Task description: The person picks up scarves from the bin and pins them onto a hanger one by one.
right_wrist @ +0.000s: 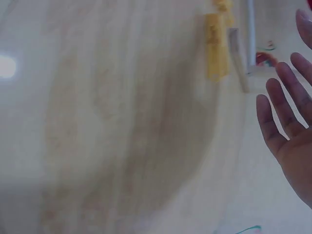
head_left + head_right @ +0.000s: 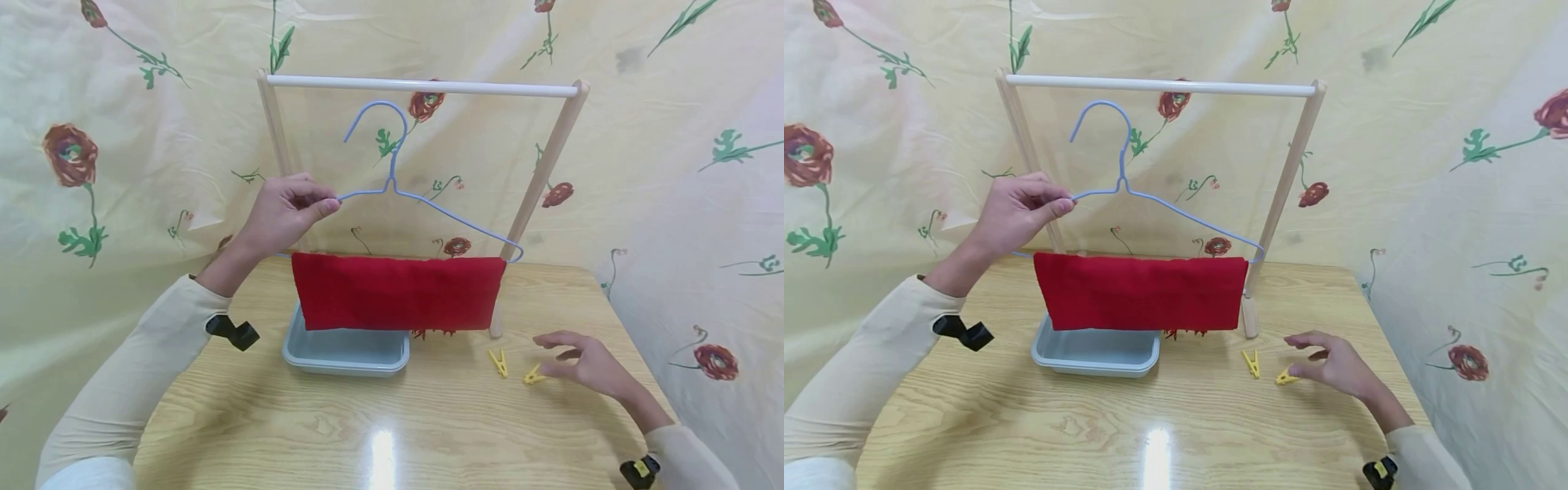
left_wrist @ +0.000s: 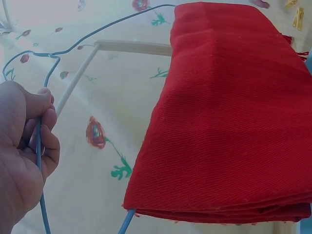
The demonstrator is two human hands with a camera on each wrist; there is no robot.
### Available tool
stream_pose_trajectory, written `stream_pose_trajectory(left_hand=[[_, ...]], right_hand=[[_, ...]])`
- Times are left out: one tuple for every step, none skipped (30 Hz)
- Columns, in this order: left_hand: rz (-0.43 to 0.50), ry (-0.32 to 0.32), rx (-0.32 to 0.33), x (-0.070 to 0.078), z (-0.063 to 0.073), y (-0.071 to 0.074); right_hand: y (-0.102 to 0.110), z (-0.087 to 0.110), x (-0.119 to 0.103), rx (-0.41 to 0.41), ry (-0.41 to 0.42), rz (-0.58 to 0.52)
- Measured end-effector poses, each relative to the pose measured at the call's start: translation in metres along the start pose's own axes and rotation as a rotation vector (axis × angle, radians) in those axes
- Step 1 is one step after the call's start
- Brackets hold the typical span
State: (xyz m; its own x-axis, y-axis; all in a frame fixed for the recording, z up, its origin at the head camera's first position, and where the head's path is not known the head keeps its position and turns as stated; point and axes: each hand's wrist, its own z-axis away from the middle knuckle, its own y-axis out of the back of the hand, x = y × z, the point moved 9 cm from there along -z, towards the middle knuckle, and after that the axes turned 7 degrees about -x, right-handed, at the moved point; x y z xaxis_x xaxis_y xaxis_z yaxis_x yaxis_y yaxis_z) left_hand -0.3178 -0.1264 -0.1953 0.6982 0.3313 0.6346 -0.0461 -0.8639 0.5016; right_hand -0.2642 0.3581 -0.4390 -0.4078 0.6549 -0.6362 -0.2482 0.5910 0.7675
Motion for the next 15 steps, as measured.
stream_pose_trajectory(left_hand=[[0.0,0.003,-0.002,0.0,0.0,0.0],[0.0,0.007,-0.004,-0.001,0.0,-0.001],[-0.002,0.01,-0.004,-0.001,0.0,-0.001],[-0.001,0.012,-0.005,-0.002,0.001,-0.001],[0.0,0.013,-0.004,-0.002,0.001,-0.001],[0.001,0.012,-0.004,-0.002,0.001,-0.001],[0.004,0.01,-0.003,-0.002,0.001,-0.001],[0.007,0.006,-0.002,-0.002,0.001,-0.001],[0.01,0.004,-0.002,-0.002,0.001,-0.001],[0.012,-0.001,-0.001,-0.002,0.001,-0.001],[0.015,-0.005,-0.001,-0.002,0.001,-0.001],[0.016,-0.009,0.0,-0.002,0.001,-0.001],[0.018,-0.012,0.001,-0.001,0.001,-0.001],[0.017,-0.015,0.001,-0.001,0.001,-0.001],[0.017,-0.019,0.001,0.0,0.001,-0.001]], right_hand=[[-0.003,0.001,0.004,-0.013,-0.023,0.0],[-0.005,0.002,0.007,-0.03,-0.035,0.003],[-0.007,0.003,0.009,-0.045,-0.043,0.009],[-0.009,0.004,0.012,-0.057,-0.049,0.02],[-0.01,0.005,0.014,-0.062,-0.056,0.025],[-0.011,0.006,0.017,-0.066,-0.062,0.036],[-0.012,0.006,0.02,-0.072,-0.061,0.049],[-0.013,0.007,0.023,-0.077,-0.064,0.066],[-0.014,0.007,0.026,-0.075,-0.074,0.08],[-0.015,0.008,0.029,-0.076,-0.084,0.09],[-0.016,0.008,0.032,-0.077,-0.093,0.105],[-0.018,0.009,0.035,-0.083,-0.105,0.122],[-0.019,0.009,0.037,-0.089,-0.111,0.137],[-0.021,0.009,0.038,-0.092,-0.12,0.152],[-0.023,0.009,0.039,-0.099,-0.121,0.168]])
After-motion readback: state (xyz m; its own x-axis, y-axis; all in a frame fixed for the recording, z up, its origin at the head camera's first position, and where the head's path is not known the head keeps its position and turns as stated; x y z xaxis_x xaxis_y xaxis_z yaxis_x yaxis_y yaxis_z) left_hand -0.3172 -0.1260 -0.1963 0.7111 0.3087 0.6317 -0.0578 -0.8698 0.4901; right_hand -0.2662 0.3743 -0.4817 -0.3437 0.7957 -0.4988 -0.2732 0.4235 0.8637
